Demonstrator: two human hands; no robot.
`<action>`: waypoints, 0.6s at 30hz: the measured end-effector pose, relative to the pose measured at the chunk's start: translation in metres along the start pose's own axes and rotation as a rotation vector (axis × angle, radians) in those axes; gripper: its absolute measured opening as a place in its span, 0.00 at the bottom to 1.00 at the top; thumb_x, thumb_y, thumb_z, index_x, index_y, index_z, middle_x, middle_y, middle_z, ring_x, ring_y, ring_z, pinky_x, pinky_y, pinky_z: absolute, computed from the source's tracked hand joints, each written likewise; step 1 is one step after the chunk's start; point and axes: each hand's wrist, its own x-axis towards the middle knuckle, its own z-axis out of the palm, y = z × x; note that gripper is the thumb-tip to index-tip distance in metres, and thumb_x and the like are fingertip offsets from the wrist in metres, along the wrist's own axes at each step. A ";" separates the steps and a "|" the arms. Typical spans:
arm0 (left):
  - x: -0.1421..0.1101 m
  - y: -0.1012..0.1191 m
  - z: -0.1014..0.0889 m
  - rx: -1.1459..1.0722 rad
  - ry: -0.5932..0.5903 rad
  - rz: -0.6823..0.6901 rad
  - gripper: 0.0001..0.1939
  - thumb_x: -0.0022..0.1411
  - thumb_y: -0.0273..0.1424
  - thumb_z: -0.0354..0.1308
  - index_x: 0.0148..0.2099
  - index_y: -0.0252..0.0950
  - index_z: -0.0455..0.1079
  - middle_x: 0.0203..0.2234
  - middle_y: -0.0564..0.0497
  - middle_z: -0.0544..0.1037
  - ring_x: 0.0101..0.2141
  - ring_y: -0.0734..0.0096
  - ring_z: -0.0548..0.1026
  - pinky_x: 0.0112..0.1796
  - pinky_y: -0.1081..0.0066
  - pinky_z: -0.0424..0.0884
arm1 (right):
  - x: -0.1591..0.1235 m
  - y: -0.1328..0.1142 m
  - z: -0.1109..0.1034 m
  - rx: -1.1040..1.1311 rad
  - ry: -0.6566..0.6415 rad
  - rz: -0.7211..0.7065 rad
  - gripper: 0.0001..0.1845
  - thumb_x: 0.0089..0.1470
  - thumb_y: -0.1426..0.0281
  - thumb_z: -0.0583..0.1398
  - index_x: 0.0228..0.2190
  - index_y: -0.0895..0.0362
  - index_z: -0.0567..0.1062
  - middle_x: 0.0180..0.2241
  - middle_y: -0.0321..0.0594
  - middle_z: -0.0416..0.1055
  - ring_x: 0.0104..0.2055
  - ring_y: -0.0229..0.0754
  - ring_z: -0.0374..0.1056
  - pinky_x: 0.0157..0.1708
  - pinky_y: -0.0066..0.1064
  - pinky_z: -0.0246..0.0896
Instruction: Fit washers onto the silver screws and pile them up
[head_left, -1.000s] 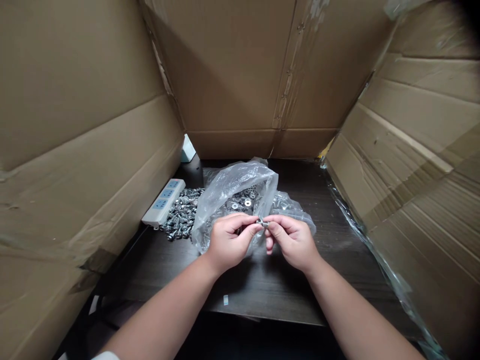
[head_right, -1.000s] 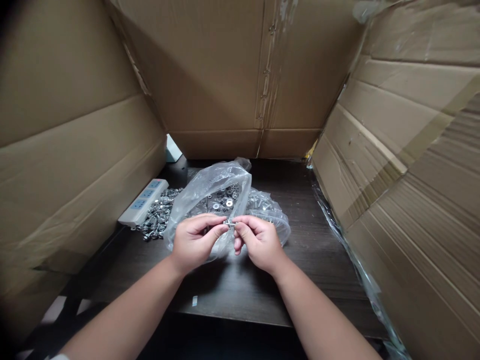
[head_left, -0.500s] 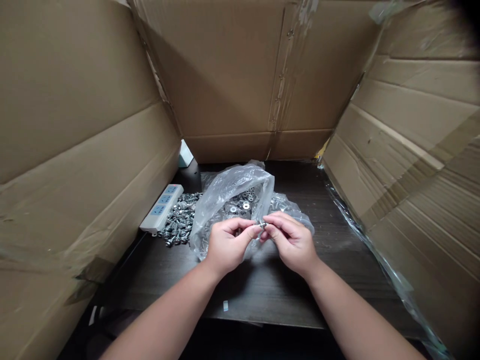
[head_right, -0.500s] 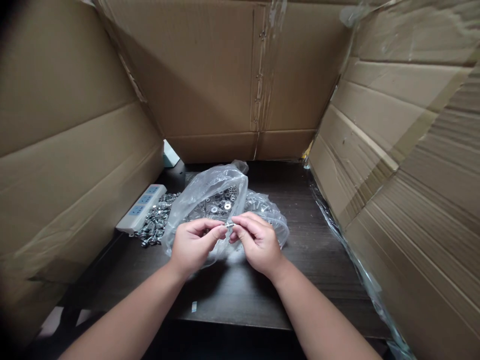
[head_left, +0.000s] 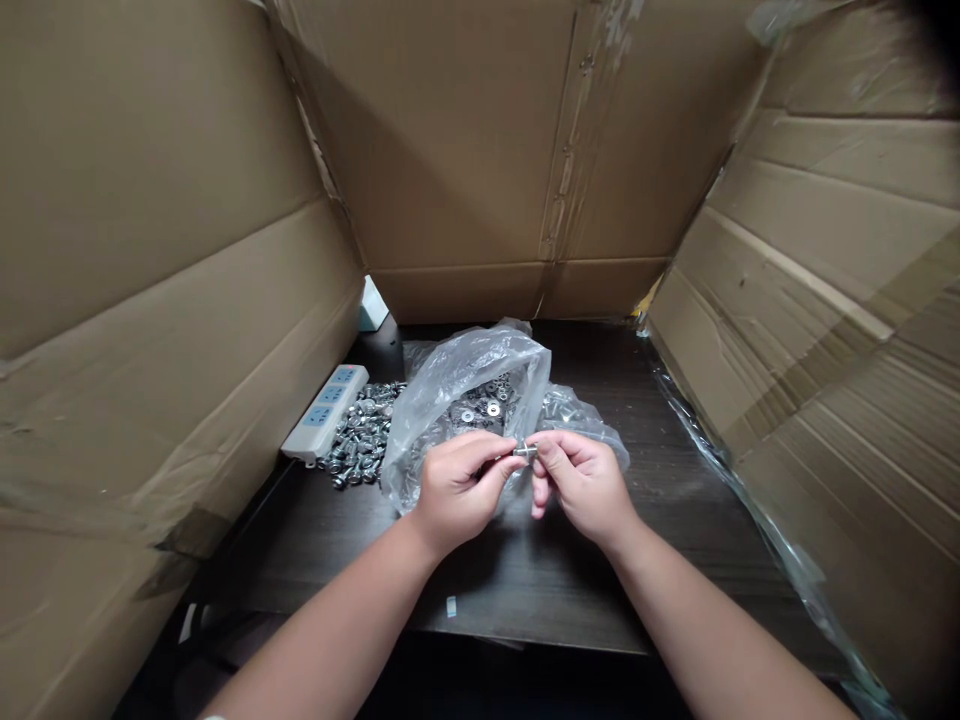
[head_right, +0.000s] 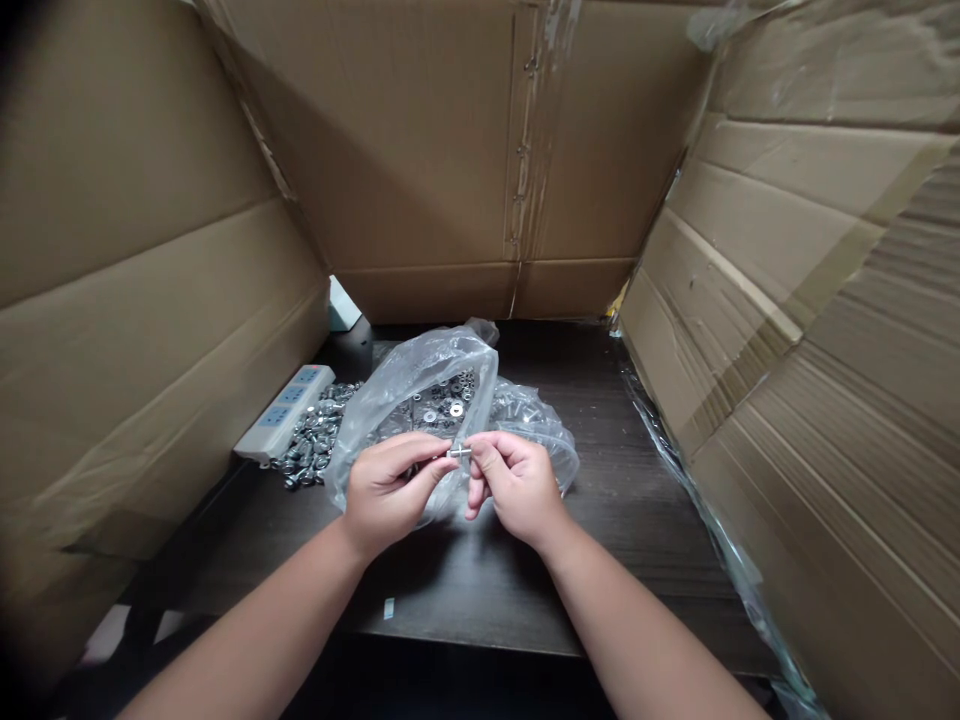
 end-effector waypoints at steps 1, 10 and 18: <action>0.000 0.000 0.000 -0.001 -0.013 0.023 0.05 0.57 0.23 0.63 0.37 0.35 0.77 0.27 0.48 0.81 0.28 0.72 0.78 0.31 0.73 0.75 | 0.000 0.000 0.001 0.005 0.006 0.015 0.19 0.55 0.55 0.61 0.32 0.59 0.74 0.19 0.30 0.65 0.14 0.34 0.67 0.13 0.25 0.66; -0.002 -0.002 0.000 0.057 -0.087 0.141 0.09 0.58 0.22 0.59 0.42 0.36 0.75 0.31 0.47 0.81 0.31 0.71 0.80 0.34 0.73 0.77 | 0.000 0.003 0.003 -0.150 0.019 0.061 0.27 0.57 0.47 0.54 0.22 0.57 0.64 0.11 0.31 0.64 0.10 0.34 0.63 0.09 0.22 0.59; -0.004 -0.001 0.001 0.018 -0.090 0.125 0.10 0.57 0.21 0.62 0.42 0.35 0.76 0.32 0.46 0.81 0.32 0.70 0.80 0.34 0.73 0.77 | 0.002 0.001 0.002 -0.111 0.011 0.189 0.37 0.50 0.37 0.50 0.14 0.57 0.60 0.09 0.31 0.56 0.08 0.34 0.59 0.04 0.22 0.54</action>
